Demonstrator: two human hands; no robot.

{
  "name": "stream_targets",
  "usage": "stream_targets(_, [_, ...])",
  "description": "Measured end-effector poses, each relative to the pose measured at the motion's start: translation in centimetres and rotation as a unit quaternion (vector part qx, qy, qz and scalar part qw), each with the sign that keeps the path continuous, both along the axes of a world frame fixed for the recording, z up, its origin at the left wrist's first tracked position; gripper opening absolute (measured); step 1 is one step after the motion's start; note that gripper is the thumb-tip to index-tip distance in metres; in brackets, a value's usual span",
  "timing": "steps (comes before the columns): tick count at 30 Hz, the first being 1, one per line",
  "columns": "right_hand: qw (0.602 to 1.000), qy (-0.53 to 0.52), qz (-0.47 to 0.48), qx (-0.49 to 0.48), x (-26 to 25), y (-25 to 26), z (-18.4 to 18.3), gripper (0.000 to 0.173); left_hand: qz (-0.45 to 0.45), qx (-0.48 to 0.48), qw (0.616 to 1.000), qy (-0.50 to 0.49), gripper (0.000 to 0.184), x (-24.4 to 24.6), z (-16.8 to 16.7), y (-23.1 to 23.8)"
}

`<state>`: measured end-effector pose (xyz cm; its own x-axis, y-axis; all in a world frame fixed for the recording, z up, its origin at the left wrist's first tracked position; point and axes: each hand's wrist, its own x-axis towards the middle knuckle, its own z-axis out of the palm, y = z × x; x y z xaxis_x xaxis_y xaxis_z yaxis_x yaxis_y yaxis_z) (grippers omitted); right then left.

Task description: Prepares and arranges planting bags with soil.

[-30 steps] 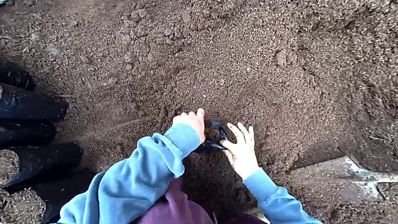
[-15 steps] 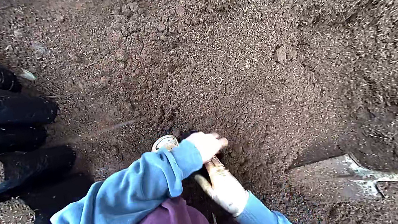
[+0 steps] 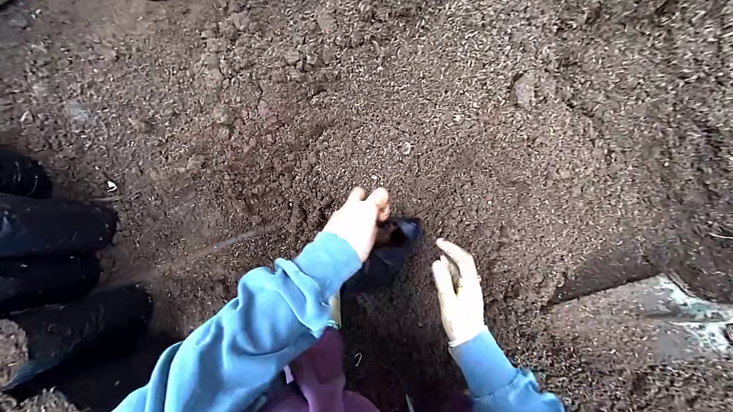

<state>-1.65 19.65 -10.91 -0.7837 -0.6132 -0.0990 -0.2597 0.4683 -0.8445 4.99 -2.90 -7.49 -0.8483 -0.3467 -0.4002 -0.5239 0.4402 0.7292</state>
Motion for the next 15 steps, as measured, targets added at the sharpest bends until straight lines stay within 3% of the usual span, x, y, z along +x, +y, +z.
stream_targets(1, [0.984, -0.141, -0.112, -0.01, 0.2, 0.0, -1.0, 0.047, 0.004, -0.013, 1.0, -0.015, 0.023, -0.1, -0.1, -0.5])
stream_targets(3, [0.856, -0.409, -0.308, -0.07, 0.4, -0.8, -4.0, 0.06, -0.023, -0.021, 0.999, -0.037, 0.022, -0.1, 0.0, -0.6])
stream_targets(5, [0.732, -0.504, -0.424, -0.174, -0.2, -2.1, -7.1, 0.075, -0.073, -0.016, 0.994, -0.08, 0.03, -0.3, 1.1, -0.3])
stream_targets(7, [0.661, -0.527, -0.47, -0.254, -1.4, -3.5, -8.8, 0.083, -0.085, -0.016, 0.987, -0.138, 0.039, -0.5, 2.1, 0.0])
stream_targets(11, [0.633, -0.518, -0.491, -0.299, -3.0, -6.0, -10.1, 0.091, -0.106, -0.001, 0.968, -0.227, 0.041, -0.5, 3.0, 0.3])
stream_targets(15, [0.716, -0.434, -0.443, -0.319, -5.3, -8.5, -9.3, 0.072, -0.188, 0.039, 0.957, -0.219, 0.056, -0.7, 2.8, 0.3])
